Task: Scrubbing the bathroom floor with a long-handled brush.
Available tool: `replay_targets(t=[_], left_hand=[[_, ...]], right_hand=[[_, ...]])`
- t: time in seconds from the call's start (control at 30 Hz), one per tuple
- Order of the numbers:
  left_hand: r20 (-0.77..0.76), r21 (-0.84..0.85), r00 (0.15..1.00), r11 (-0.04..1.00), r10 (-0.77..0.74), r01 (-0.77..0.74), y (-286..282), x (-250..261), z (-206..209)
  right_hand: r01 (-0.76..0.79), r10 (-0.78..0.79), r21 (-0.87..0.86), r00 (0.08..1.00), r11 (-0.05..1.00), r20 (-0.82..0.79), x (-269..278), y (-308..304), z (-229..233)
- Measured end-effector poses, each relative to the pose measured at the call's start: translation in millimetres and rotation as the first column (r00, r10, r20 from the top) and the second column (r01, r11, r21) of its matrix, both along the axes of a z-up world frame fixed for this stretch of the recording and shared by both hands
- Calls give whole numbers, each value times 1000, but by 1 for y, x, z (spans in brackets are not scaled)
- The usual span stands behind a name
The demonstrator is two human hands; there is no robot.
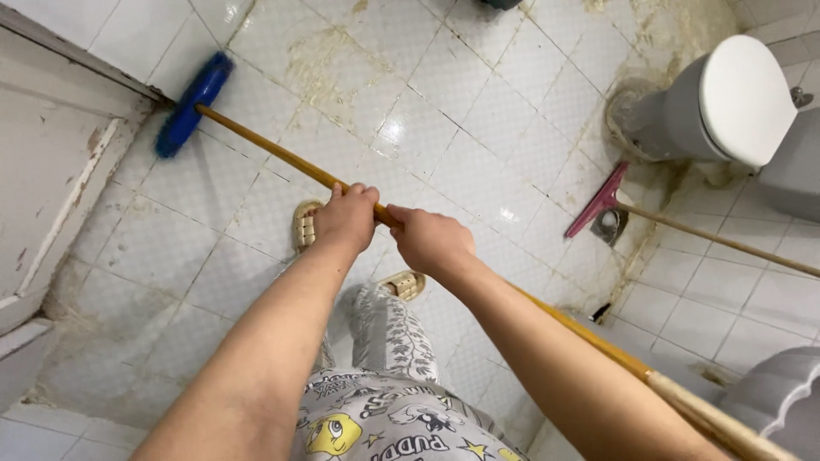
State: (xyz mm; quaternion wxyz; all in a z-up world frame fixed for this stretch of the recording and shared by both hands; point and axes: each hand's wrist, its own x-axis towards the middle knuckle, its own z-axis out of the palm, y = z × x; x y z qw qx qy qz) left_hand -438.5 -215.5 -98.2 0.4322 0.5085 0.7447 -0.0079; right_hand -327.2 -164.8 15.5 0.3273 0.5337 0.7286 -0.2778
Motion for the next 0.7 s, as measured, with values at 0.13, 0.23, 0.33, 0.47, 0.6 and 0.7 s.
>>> replay_targets(t=[0.13, 0.23, 0.33, 0.47, 0.6, 0.7], left_hand=[[26, -103, 1000, 995, 9, -6, 17, -1, 13], [28, -92, 1000, 996, 2, 0, 11, 5, -5], [13, -89, 999, 995, -32, 33, 0, 11, -23], [55, -79, 998, 997, -21, 26, -12, 29, -24], [77, -143, 995, 987, -67, 78, -15, 64, -3], [96, -176, 992, 980, -76, 92, -19, 99, 18]], right_hand=[[-10, 14, -35, 993, 999, 113, -15, 10, 19], [-10, 14, -34, 993, 999, 121, -11, 4, 16], [-21, 25, -41, 993, 999, 115, -6, -8, 13], [6, -3, -34, 998, 999, 61, 20, -23, 6], [19, -15, -61, 997, 998, 78, 57, -31, 18], [52, -44, -72, 992, 996, 116, 90, -38, 27]])
